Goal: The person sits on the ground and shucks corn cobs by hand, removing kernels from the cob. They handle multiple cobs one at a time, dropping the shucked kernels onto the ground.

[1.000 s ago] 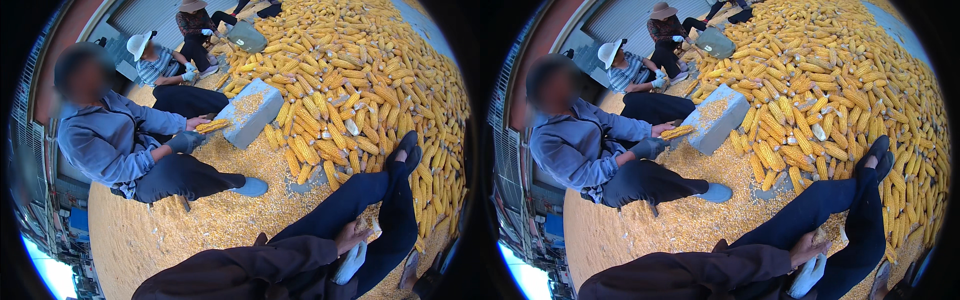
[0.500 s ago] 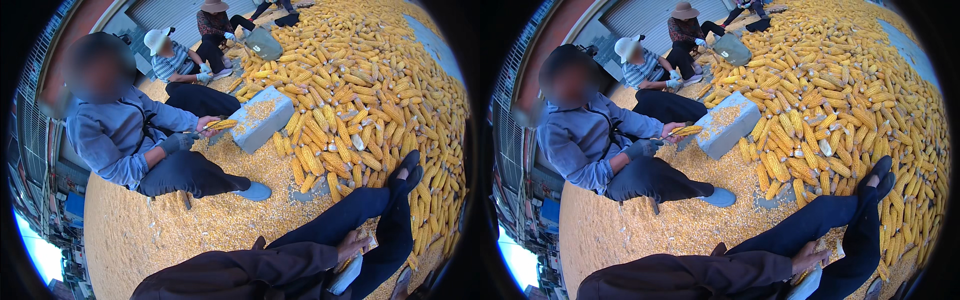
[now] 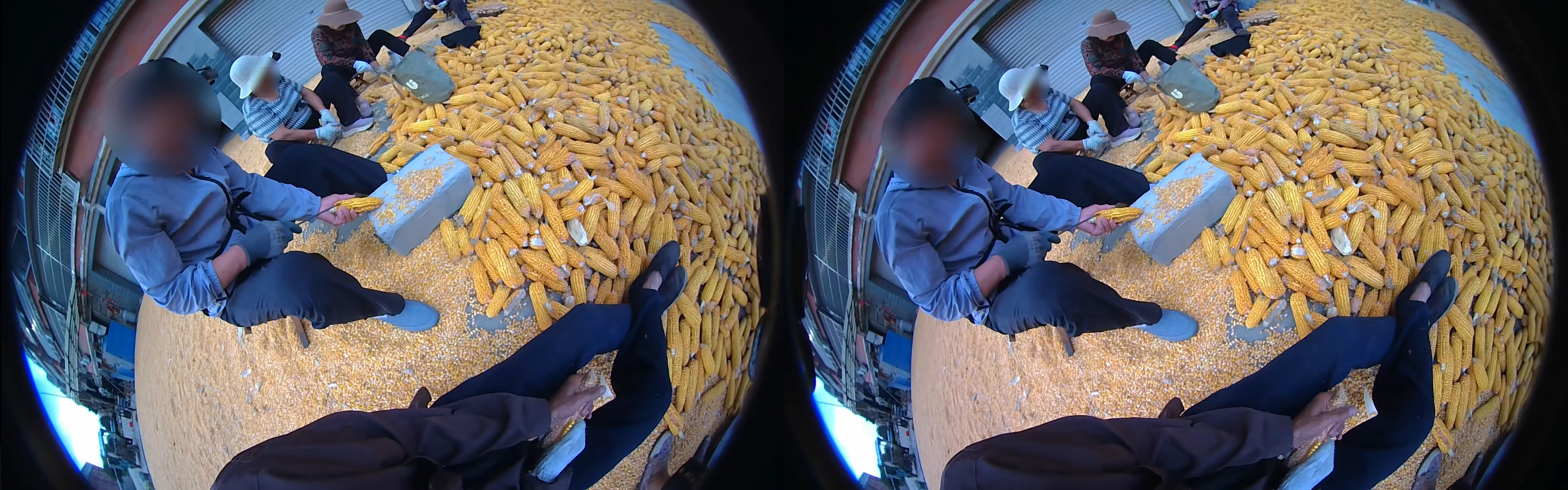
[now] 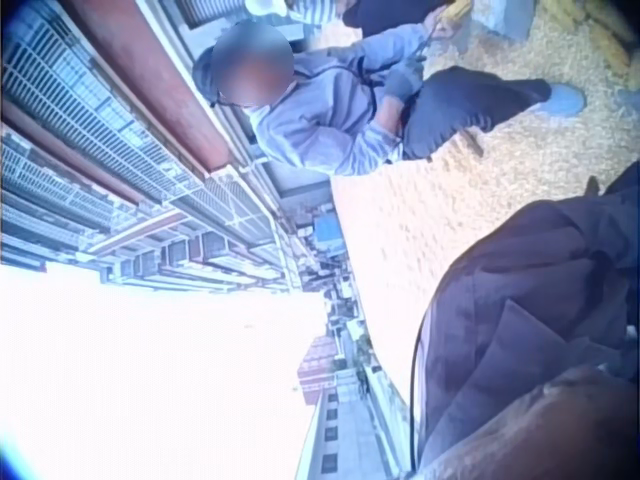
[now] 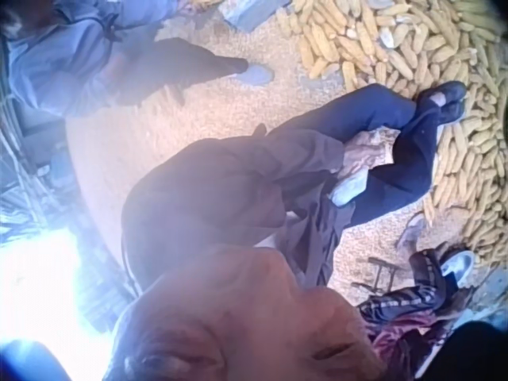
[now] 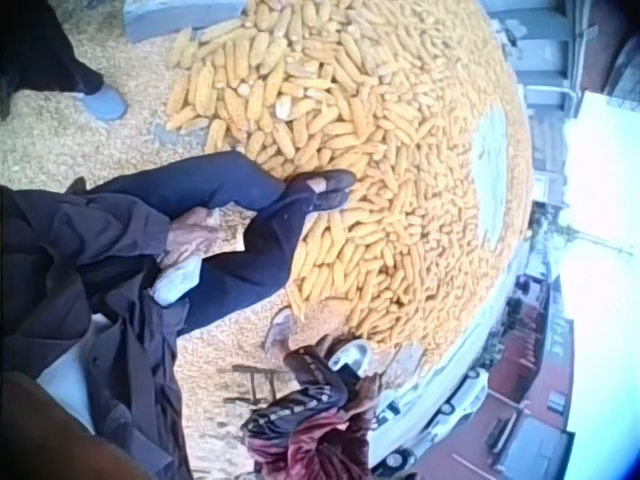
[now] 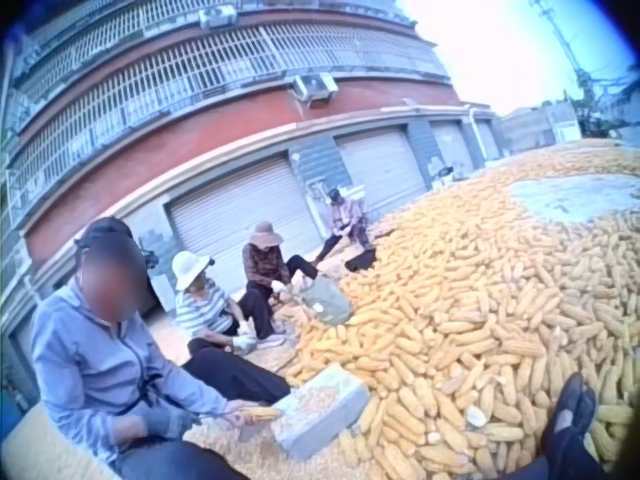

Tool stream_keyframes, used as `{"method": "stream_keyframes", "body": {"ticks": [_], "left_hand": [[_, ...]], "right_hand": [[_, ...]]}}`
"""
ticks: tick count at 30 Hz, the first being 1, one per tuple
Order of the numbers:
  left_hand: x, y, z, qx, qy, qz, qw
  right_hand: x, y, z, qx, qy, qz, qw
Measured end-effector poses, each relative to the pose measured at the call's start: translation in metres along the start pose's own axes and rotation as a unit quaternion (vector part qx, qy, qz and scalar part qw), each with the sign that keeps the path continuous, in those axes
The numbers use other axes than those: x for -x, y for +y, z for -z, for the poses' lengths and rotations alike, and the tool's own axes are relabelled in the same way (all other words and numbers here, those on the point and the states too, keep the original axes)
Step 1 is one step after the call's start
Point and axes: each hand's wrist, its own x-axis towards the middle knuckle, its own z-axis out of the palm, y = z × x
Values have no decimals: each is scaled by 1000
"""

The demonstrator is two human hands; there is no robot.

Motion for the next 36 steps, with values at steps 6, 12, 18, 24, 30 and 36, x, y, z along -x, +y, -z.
{"method": "stream_keyframes", "body": {"ticks": [6, 12, 18, 24, 30, 36], "left_hand": [[0, 1, -2, -23, -10, 17, 1000], [-2, -4, -3, -6, -35, 21, 999], [7, -1, 1, -12, -28, 19, 999], [-6, 6, -4, 5, -36, -18, 999], [-13, 3, 5, 30, -62, -46, 997], [-12, -3, 3, 72, -76, -7, 995]], "right_hand": [[-4, -3, 0, 6, -3, -4, 1000], [-8, -5, 3, 8, 2, -6, 1000], [2, -7, 5, 10, 1, -25, 1000], [-1, -2, 7, -121, -1, -44, 992], [7, -21, 7, 138, -2, 109, 984], [4, -11, 20, 154, 3, 49, 987]]}}
